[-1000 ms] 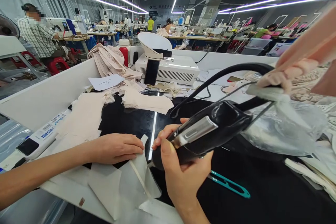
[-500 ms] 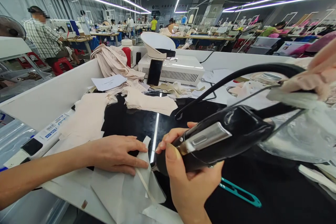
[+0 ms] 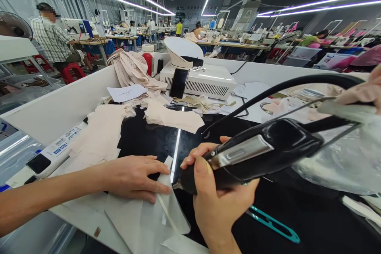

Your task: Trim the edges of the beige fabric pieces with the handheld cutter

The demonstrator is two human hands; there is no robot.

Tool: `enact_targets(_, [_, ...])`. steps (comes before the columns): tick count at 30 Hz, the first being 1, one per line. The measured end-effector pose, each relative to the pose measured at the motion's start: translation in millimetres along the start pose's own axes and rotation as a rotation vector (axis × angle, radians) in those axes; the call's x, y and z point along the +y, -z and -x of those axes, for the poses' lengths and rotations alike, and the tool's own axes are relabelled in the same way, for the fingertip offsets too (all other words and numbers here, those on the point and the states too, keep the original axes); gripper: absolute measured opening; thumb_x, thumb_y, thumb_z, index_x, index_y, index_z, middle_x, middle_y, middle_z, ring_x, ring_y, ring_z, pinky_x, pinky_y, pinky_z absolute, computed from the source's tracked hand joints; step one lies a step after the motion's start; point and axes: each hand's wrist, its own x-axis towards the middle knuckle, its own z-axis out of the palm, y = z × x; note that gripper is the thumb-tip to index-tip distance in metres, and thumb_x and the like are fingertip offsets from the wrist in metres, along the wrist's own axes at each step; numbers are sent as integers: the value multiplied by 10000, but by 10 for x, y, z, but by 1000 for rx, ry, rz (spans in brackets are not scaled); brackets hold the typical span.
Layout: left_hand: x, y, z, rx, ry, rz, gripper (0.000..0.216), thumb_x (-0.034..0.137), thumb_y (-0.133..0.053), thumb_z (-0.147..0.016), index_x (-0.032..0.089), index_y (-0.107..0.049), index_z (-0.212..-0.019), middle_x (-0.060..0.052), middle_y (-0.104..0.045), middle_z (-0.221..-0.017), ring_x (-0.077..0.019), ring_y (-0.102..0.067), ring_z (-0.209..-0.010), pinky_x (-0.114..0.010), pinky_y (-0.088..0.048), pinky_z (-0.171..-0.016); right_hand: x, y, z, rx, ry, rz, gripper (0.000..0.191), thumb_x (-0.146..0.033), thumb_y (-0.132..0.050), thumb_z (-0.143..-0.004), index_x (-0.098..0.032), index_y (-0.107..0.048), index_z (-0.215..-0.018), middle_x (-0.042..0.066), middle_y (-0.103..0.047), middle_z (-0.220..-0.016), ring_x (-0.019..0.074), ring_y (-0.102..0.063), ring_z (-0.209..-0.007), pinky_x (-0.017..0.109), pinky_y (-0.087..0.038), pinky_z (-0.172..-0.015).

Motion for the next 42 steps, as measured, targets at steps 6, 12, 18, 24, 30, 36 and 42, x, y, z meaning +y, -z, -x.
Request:
enact_targets(6, [27, -20, -18, -7, 11, 16, 395, 466, -580, -1188, 234, -780, -1437, -195, -710, -1466, -303, -718, -1336, -416, -583, -1158, -47, 2, -6, -8, -43, 51, 440, -277, -949, -794, -302, -645, -1111, -71, -698, -719, 192, -653, -534, 346, -600, -479])
enact_targets(12, [42, -33, -9, -28, 40, 17, 402, 490, -570, -1187, 263, -774, -1448, -186, -681, -1536, -301, -683, -1407, -415, -547, -1213, -28, -11, -17, 10, -30, 20, 449, -296, -965, -799, -300, -654, -1123, -71, -690, -728, 189, -651, -542, 346, -607, -481])
enact_targets(18, [50, -51, 0, -4, 28, 44, 415, 485, -555, -1192, 247, -775, -1450, -199, -663, -1558, -315, -676, -1422, -427, -544, -1224, 1, 5, -34, -26, -15, 25, 483, -359, -982, -816, -294, -636, -1147, -67, -697, -730, 193, -658, -553, 352, -609, -495])
enact_targets(24, [73, -41, -3, 2, 49, 68, 396, 500, -601, -1171, 272, -786, -1437, -176, -677, -1550, -316, -651, -1456, -415, -521, -1258, -12, -15, -17, -12, -9, 67, 468, -349, -970, -818, -286, -624, -1127, -65, -700, -726, 194, -656, -539, 360, -607, -489])
enact_targets(30, [84, -43, 5, 18, 44, 84, 409, 499, -589, -1176, 256, -788, -1439, -187, -666, -1564, -328, -661, -1447, -427, -532, -1251, 27, -32, -38, 26, -15, 34, 464, -309, -965, -788, -303, -636, -1114, -74, -701, -715, 192, -647, -548, 339, -590, -490])
enact_targets(36, [121, -68, 18, 35, 57, 103, 385, 490, -638, -1155, 267, -797, -1425, -194, -671, -1554, -337, -667, -1436, -436, -546, -1237, 64, -35, -17, 22, 5, 67, 451, -360, -962, -817, -292, -641, -1126, -62, -699, -725, 193, -634, -566, 355, -593, -516])
enact_targets(42, [85, -64, 31, 48, 47, 105, 416, 491, -578, -1178, 252, -796, -1438, -219, -664, -1548, -355, -666, -1440, -450, -565, -1207, 136, -63, -53, 46, 13, 34, 482, -339, -955, -809, -286, -612, -1144, -81, -707, -746, 171, -630, -546, 325, -580, -507])
